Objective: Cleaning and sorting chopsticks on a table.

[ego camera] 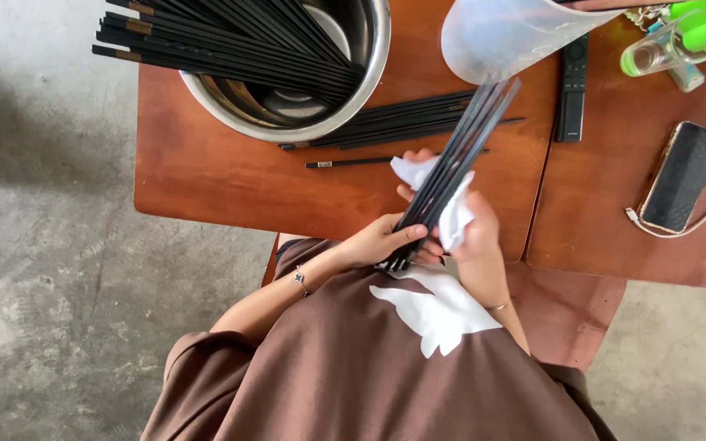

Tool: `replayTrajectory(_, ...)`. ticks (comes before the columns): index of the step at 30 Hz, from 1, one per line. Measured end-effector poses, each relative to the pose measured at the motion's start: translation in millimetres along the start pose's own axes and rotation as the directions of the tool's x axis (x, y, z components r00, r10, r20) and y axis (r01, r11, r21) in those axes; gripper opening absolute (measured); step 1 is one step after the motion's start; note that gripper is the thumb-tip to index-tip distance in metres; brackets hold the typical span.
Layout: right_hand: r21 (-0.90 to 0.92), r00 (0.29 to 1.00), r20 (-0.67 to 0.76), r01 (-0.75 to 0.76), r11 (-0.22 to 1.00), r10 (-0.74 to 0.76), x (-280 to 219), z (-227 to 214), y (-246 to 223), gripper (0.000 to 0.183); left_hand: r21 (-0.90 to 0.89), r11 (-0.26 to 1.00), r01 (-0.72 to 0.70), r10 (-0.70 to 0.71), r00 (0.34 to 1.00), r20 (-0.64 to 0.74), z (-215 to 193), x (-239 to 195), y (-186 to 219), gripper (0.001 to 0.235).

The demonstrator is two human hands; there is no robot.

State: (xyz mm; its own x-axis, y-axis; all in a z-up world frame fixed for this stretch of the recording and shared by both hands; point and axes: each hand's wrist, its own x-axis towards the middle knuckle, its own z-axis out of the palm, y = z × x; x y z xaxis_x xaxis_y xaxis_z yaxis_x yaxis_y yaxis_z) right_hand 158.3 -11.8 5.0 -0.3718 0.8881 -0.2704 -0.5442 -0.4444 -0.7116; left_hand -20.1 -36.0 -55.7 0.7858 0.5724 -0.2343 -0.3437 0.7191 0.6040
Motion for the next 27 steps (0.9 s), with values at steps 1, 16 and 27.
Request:
replayTrajectory(1, 0.127, 0.995, 0.07, 0.061, 0.99, -0.071, 5.6, 2.3, -6.9, 0.081, 0.115, 0.992, -0.043, 0.043, 0.999, -0.001, -4.3, -1.0, -6.8, 0.034)
replayTrajectory(16, -0.161, 0.976, -0.107, 0.169, 0.972, -0.188, 3.8, -22.7, 52.3, 0.034, 0.944, 0.325, 0.06, 0.29, 0.944, -0.159, -21.0, -1.6, -41.7, 0.021)
replayTrajectory(27, 0.034, 0.845, -0.079, 0.532, 0.846, -0.529, 3.8, -32.8, -21.0, 0.063, 0.984, 0.177, -0.019, 0.46, 0.885, -0.065, 29.3, -9.0, 10.9, 0.022)
